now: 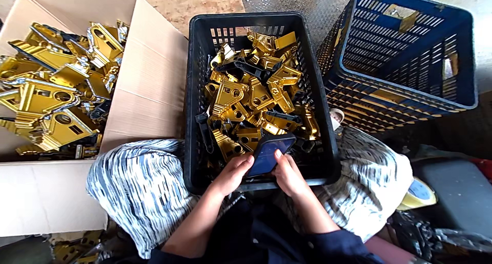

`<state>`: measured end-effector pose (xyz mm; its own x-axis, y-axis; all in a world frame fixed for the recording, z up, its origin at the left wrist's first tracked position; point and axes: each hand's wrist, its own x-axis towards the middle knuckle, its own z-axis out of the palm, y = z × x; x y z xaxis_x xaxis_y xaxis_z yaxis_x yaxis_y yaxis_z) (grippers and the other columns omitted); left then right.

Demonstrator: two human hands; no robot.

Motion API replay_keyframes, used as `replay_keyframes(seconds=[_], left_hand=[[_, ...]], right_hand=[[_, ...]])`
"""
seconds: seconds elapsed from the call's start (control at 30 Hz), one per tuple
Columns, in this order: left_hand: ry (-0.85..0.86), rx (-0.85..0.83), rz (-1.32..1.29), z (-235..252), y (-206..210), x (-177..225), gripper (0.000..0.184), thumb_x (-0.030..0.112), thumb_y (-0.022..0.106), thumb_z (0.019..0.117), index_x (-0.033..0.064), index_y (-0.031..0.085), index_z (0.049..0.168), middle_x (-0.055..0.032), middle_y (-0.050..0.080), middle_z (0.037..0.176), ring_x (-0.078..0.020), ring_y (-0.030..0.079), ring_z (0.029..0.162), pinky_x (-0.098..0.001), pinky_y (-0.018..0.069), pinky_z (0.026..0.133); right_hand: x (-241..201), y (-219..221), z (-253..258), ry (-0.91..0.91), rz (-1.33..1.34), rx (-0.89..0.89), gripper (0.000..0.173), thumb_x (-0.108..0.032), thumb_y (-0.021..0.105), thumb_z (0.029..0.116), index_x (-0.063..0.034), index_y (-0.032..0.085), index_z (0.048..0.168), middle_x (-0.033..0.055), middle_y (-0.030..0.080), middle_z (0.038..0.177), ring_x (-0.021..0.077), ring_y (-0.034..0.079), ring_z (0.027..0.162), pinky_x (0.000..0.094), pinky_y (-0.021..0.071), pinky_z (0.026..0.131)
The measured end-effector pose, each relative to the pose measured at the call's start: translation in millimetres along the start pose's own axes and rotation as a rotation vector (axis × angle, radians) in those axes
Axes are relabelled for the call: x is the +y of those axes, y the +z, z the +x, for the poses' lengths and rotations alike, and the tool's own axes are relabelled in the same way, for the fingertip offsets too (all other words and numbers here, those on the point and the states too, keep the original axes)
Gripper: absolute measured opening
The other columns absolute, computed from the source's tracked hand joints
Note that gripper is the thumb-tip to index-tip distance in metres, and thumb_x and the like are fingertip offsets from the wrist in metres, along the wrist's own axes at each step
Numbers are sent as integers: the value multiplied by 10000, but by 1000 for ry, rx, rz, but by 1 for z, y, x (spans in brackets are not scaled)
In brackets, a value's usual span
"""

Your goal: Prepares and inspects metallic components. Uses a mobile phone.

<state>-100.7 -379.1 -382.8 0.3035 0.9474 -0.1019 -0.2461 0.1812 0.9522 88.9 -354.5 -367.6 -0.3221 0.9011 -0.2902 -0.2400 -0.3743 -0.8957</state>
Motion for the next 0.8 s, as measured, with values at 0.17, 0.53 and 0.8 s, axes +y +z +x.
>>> replay_keyframes(seconds=[0.17,0.53,0.8], left_hand=[[-24,33,14,1,1,0,497,384,371,1099,-13,607,1282,-54,675,1245,-97,611,1211,-337,479,1095],[-103,132,-10,3,0,0,557,404,289,1103,-24,563,1332,-98,638,1313,-121,577,1262,-350,454,1116],[-145,186,5,5,2,1,602,436,267,1100,-24,517,1398,-126,603,1375,-143,551,1305,-345,437,1133]], right_hand=[[2,-2,0,-7,-10,-15,605,-571,533,988,-40,565,1275,76,730,1101,168,725,1016,394,623,877],[5,-2,2,-4,-116,-13,569,-500,423,1035,-42,558,1343,87,708,1186,154,688,1112,385,584,965],[2,0,3,0,-129,-30,443,-347,475,1043,-25,572,1330,98,716,1160,163,698,1087,385,588,959]])
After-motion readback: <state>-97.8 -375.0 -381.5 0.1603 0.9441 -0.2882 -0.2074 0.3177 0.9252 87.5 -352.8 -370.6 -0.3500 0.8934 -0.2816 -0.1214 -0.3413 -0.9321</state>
